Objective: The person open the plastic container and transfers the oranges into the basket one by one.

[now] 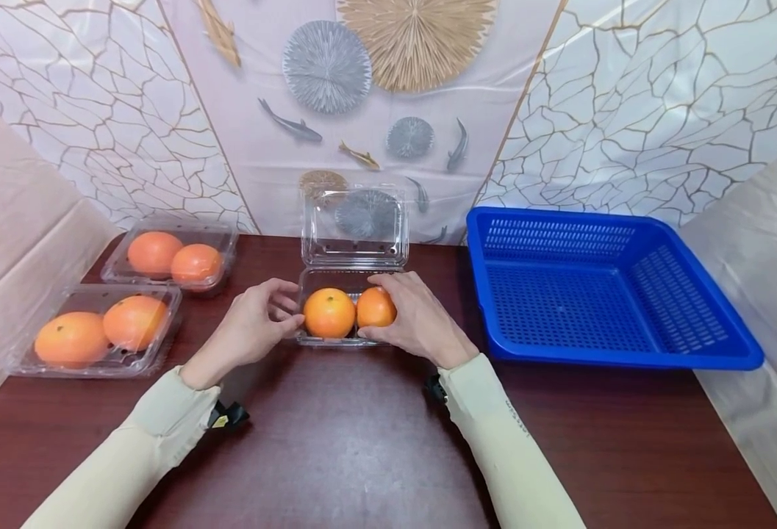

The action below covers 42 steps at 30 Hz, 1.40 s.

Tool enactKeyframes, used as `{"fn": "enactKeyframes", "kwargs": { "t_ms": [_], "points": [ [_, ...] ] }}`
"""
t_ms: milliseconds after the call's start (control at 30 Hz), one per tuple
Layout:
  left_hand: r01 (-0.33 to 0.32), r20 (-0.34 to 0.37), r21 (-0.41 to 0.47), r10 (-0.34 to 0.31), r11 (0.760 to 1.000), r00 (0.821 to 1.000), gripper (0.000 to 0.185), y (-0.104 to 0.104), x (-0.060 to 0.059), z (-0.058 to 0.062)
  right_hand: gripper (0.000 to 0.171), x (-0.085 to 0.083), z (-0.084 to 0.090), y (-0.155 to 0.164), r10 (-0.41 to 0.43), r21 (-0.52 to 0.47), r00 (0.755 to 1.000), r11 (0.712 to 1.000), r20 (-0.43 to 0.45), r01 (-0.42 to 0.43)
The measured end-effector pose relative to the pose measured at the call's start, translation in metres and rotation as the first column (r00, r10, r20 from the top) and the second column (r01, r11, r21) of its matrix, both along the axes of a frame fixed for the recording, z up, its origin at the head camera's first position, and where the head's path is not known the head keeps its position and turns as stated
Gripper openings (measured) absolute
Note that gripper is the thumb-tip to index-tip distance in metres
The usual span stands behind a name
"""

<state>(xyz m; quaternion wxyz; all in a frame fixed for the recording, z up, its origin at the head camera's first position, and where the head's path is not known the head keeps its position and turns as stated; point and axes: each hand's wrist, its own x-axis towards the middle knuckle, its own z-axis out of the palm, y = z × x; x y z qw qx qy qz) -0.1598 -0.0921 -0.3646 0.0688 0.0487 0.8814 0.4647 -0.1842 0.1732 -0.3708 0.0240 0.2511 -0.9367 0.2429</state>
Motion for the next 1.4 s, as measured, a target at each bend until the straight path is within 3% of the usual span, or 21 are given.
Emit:
{"fn": "enactKeyframes", "kwargs": {
  "t_ms": [367,567,733,900,1067,1400],
  "points": [
    [-0.034,0.156,0.177,0.006,0.984,0.988,0.052,-0.002,-0.002,-0.002,0.068,-0.002,-0.002,-0.002,-0.02,-0.011,1.0,1.0,-0.01,0.02],
    [-0.076,0.296,0.347,-0.033,0.935,0.955,0.04,-0.01,-0.008,-0.005,0.064,-0.001,0.0,-0.001,-0.007,-0.081,0.997,0.997,-0.073,0.001],
    [-0.091,0.375,0.443,-0.091,0.892,0.923,0.036,-0.017,-0.011,-0.007,0.064,0.001,0.002,0.0,0.01,-0.127,0.997,0.992,-0.075,-0.019],
    [-0.087,0.403,0.504,-0.145,0.859,0.904,0.036,-0.02,-0.013,-0.009,0.065,0.003,0.005,0.002,0.011,-0.139,0.997,0.99,-0.072,-0.021],
    [-0.088,0.424,0.52,-0.168,0.849,0.89,0.037,-0.022,-0.014,-0.012,0.065,0.006,0.009,0.003,0.017,-0.168,0.998,0.985,-0.059,-0.027],
    [-0.064,0.402,0.526,-0.181,0.848,0.897,0.037,-0.027,-0.016,-0.013,0.063,0.009,0.025,0.002,0.035,-0.158,0.999,0.987,-0.04,-0.041]
  ]
}}
